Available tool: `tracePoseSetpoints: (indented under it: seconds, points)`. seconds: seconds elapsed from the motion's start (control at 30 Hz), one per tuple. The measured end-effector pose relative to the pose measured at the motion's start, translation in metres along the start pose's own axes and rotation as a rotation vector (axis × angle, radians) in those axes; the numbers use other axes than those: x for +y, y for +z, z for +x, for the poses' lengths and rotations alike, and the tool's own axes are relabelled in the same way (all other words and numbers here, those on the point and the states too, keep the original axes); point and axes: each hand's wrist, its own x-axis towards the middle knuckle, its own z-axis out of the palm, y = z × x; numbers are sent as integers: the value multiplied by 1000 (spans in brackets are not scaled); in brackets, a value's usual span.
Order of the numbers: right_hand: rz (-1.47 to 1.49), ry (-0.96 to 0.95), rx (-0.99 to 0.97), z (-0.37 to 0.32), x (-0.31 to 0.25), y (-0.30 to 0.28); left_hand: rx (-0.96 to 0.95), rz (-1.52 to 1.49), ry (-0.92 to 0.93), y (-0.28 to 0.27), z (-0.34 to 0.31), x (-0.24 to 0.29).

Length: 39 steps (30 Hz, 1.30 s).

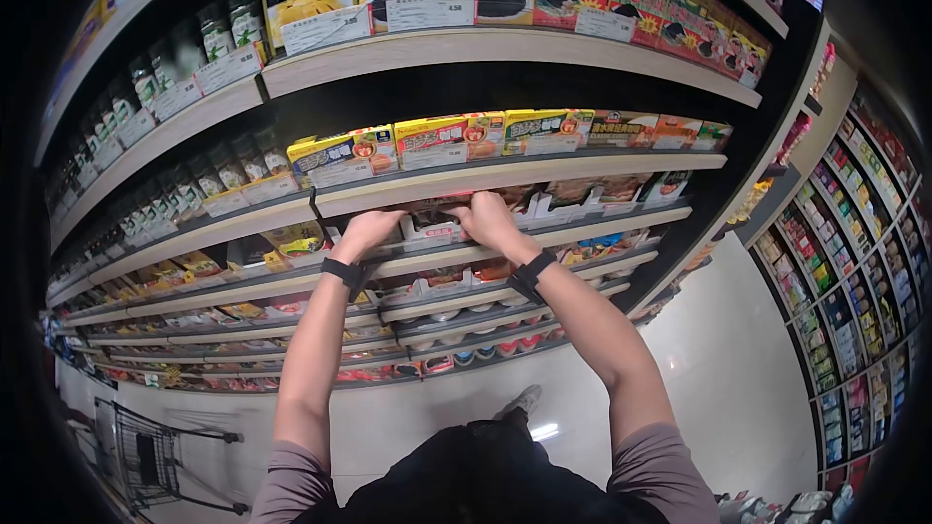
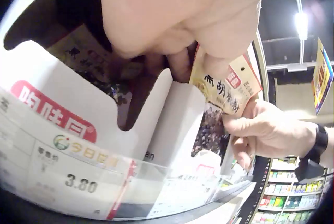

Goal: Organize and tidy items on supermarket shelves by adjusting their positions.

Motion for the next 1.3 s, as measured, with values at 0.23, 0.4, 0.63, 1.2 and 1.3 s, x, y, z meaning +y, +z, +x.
tracePoseSetpoints:
  seconds: [0.23, 0.4, 0.63, 1.2, 1.3]
  points:
    - [18, -36, 109, 0, 12, 15, -10, 308, 80, 9, 13, -9]
    - [-40, -180, 180, 0, 28, 22, 136, 67, -30, 7, 1, 5]
    - [-268, -329, 228, 2, 52, 28, 171, 112, -105, 16, 8, -17]
    - [-360, -552, 416, -64, 13, 37, 50, 179, -85, 7, 8, -9]
    - [-299, -578, 359, -77, 19, 41, 47, 151, -57, 10, 9, -12]
